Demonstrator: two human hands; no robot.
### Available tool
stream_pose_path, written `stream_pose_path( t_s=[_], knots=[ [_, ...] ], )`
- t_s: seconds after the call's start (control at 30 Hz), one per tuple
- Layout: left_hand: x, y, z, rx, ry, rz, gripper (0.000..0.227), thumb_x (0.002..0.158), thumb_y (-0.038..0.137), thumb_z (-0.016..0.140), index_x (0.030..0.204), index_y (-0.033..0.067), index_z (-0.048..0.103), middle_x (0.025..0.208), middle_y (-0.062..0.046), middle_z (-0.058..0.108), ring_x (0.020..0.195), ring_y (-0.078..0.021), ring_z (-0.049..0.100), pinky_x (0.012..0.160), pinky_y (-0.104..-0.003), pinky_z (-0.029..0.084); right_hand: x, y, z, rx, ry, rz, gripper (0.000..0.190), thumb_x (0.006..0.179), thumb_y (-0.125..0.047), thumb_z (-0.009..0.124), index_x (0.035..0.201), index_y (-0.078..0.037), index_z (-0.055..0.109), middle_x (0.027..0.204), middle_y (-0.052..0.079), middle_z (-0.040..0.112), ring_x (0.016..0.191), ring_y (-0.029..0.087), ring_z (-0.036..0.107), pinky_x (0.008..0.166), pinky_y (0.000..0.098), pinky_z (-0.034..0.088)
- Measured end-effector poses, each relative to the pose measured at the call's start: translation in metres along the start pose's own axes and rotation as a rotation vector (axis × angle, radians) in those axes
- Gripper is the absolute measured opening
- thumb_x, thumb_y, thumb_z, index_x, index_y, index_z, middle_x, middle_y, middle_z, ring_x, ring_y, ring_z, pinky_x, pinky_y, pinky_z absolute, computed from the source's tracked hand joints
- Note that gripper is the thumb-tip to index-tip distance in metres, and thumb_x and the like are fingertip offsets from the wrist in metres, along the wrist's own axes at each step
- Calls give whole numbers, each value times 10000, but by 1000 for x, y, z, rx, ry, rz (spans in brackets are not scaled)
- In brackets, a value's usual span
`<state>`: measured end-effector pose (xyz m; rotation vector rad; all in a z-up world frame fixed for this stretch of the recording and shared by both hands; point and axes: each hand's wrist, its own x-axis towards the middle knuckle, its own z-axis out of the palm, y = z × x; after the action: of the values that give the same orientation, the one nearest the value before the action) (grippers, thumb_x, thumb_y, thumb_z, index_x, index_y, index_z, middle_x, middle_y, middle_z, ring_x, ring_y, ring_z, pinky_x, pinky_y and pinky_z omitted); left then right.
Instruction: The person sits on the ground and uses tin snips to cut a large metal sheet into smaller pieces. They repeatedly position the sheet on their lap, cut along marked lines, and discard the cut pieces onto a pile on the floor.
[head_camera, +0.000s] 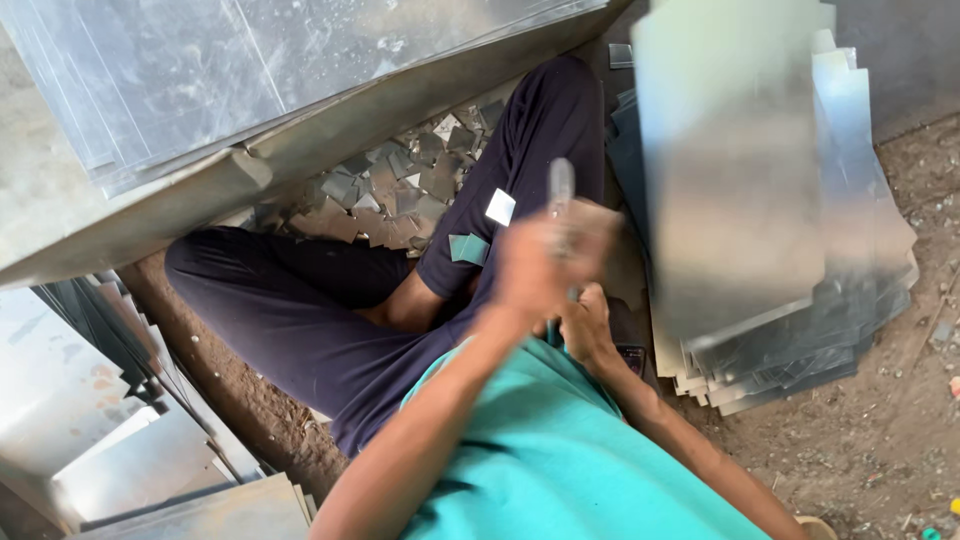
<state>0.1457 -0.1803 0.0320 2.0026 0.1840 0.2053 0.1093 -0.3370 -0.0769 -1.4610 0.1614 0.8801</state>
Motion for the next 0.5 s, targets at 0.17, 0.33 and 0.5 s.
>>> stream_pose_path(
  t_s=[0.17, 0.33, 0.5],
  knots=[
    [5, -72, -70, 605, -132, 162, 1029, 337, 42, 770, 1332, 255, 619, 1405, -124, 505, 1192, -444, 524, 890, -587, 518, -5, -48, 19, 5, 42, 56, 241, 713, -39, 546, 892, 65, 671, 716, 147, 703, 566, 219, 693, 511, 292, 538],
    [-22, -121, -46, 621, -295, 8, 878, 549, -24, 804, 1351, 225, 546, 1414, -88, 449, 1268, -365, 504, 903, -487, 551, -4, -64, 24, -147, 47, 96, 283, 730, -77, 545, 918, 61, 705, 742, 147, 729, 574, 200, 705, 436, 250, 417],
    [-45, -144, -64, 477, -278, -192, 471, 881, 71, 755, 1300, 238, 620, 1371, -99, 572, 1264, -332, 600, 969, -422, 587, 1, -58, 27, -138, 18, 77, 280, 741, -90, 546, 914, 62, 704, 740, 143, 739, 579, 198, 714, 423, 252, 401]
  ],
)
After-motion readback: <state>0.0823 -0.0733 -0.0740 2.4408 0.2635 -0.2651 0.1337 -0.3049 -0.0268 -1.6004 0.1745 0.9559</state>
